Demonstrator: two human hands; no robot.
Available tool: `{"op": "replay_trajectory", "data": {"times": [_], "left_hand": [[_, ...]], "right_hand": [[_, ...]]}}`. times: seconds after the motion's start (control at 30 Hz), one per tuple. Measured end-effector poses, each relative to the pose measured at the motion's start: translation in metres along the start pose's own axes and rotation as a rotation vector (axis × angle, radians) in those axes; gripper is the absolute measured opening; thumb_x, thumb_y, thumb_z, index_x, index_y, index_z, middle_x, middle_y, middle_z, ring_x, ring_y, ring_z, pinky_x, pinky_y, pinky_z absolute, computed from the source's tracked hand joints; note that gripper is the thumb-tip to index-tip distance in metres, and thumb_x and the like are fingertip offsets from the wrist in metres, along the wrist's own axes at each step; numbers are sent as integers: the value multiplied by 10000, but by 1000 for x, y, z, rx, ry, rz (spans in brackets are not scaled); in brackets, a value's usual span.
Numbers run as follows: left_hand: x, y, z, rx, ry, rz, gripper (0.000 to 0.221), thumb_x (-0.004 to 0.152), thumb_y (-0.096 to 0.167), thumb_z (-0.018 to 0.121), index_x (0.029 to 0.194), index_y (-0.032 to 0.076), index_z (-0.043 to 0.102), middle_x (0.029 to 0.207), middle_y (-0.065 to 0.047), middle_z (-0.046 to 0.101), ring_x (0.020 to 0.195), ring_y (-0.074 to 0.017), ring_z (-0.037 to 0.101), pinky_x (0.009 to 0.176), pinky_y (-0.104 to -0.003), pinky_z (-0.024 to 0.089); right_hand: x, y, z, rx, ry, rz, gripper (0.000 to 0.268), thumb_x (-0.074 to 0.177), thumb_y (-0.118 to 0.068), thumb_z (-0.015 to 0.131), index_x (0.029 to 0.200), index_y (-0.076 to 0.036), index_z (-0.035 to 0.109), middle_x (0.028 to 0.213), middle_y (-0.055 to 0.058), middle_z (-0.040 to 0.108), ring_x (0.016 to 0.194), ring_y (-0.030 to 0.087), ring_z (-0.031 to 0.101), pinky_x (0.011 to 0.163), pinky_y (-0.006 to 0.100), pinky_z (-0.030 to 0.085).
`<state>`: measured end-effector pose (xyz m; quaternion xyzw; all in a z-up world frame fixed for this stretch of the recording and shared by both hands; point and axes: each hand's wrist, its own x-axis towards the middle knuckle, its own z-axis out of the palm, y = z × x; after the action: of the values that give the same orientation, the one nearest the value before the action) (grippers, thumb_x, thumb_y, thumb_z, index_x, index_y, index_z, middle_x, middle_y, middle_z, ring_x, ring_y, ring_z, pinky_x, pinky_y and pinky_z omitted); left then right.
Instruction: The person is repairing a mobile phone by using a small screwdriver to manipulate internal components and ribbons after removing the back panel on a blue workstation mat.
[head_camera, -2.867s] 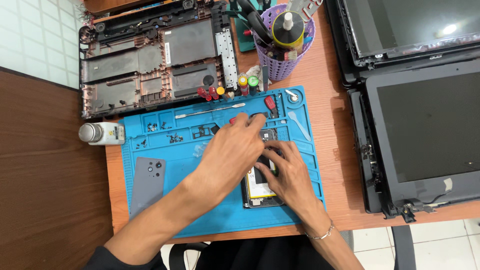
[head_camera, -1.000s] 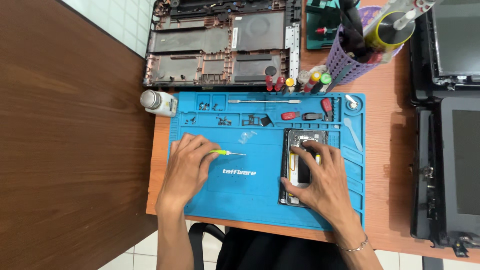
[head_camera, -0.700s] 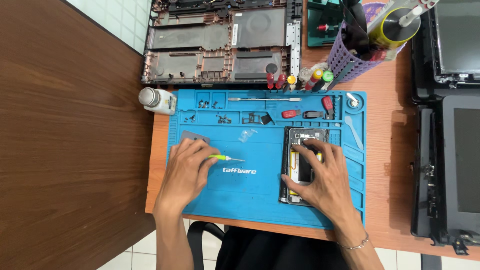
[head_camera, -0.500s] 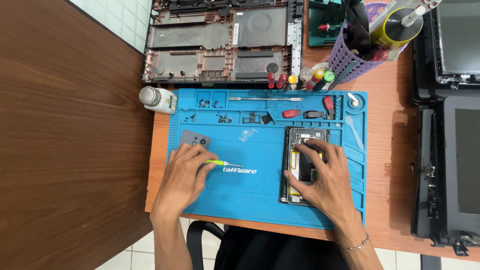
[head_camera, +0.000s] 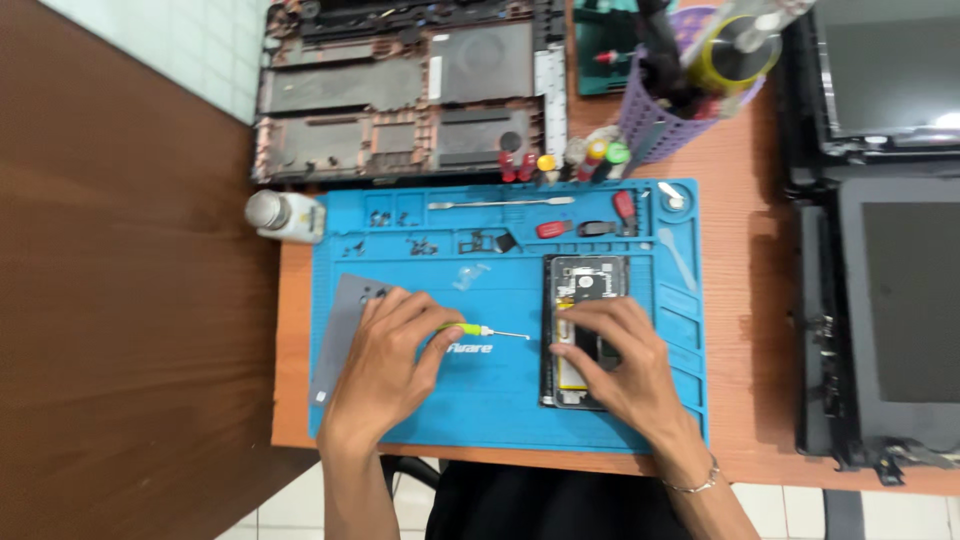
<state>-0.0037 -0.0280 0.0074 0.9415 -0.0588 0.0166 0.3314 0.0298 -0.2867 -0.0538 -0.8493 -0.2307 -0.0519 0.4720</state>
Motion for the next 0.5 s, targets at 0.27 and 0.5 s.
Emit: {"op": "replay_trajectory", "data": {"times": [0.27, 0.5], "left_hand": [[18, 14, 17, -37, -18, 45, 91, 871, 151, 731, 927, 88, 765, 832, -25, 668, 840, -232, 573, 817, -385, 446], [20, 16, 18, -35, -57, 20, 94, 885, 165, 728, 920, 89, 771, 801, -21, 663, 817, -227, 570, 793, -384, 449]], "right_hand": [[0, 6, -1, 48, -7, 18, 227, 779, -121, 850, 984, -56, 780, 967, 65, 763, 927, 215, 696, 813, 338, 563], [-2, 7, -1, 34, 2, 28, 178, 785, -72, 833, 959, -57, 797, 908, 59, 768, 884, 197, 695, 802, 330, 564]]}}
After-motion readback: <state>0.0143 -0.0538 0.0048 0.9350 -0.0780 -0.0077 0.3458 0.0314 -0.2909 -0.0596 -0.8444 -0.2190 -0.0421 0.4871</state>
